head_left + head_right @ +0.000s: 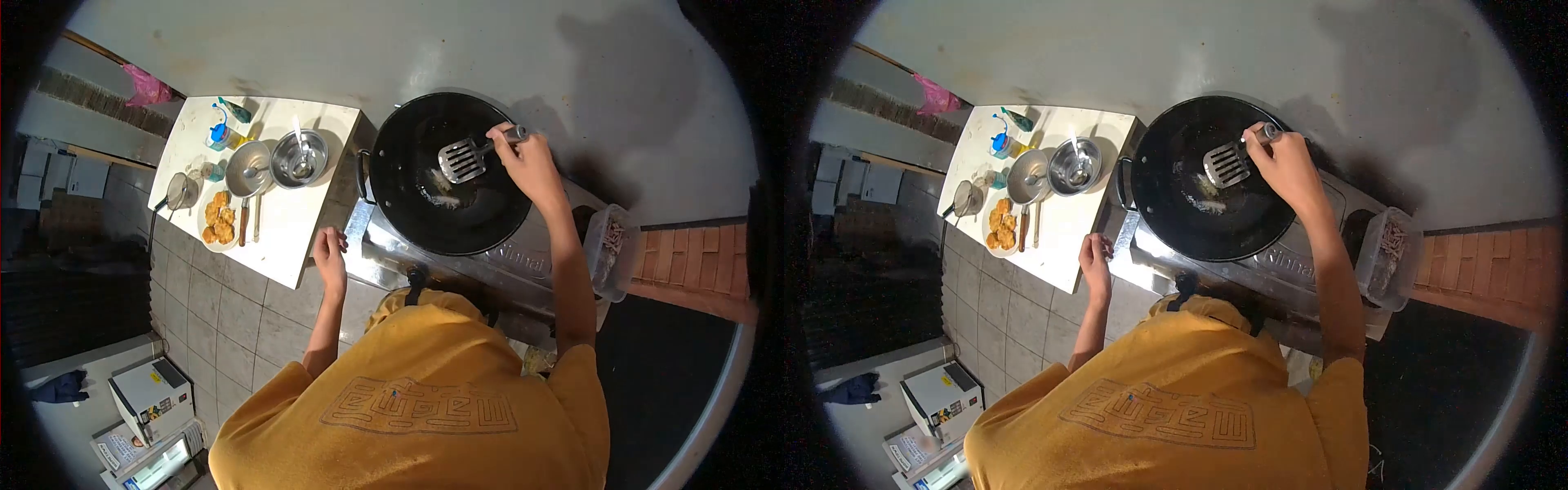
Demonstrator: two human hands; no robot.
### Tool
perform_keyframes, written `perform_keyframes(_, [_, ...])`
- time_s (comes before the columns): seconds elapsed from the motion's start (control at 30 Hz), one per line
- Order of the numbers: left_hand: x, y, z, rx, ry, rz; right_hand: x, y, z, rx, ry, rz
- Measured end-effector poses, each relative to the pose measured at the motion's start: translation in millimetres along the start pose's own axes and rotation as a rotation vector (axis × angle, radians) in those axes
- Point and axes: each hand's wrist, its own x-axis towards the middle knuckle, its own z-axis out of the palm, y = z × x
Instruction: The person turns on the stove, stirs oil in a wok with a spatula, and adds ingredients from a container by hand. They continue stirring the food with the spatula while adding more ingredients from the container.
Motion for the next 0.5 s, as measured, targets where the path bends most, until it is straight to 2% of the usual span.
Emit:
perform_keyframes(0.4, [3.0,6.5,0.0,-0.046,-0.006,0.005,-12.2,-13.7,-15.0,-0.120,0.035,-0.004])
perform_keyframes(0.5, [1.7,25.5,-1.8,-0.021,0.060,-0.011,-18.8,-19.8,-20.0,-0.148,0.060,0.000])
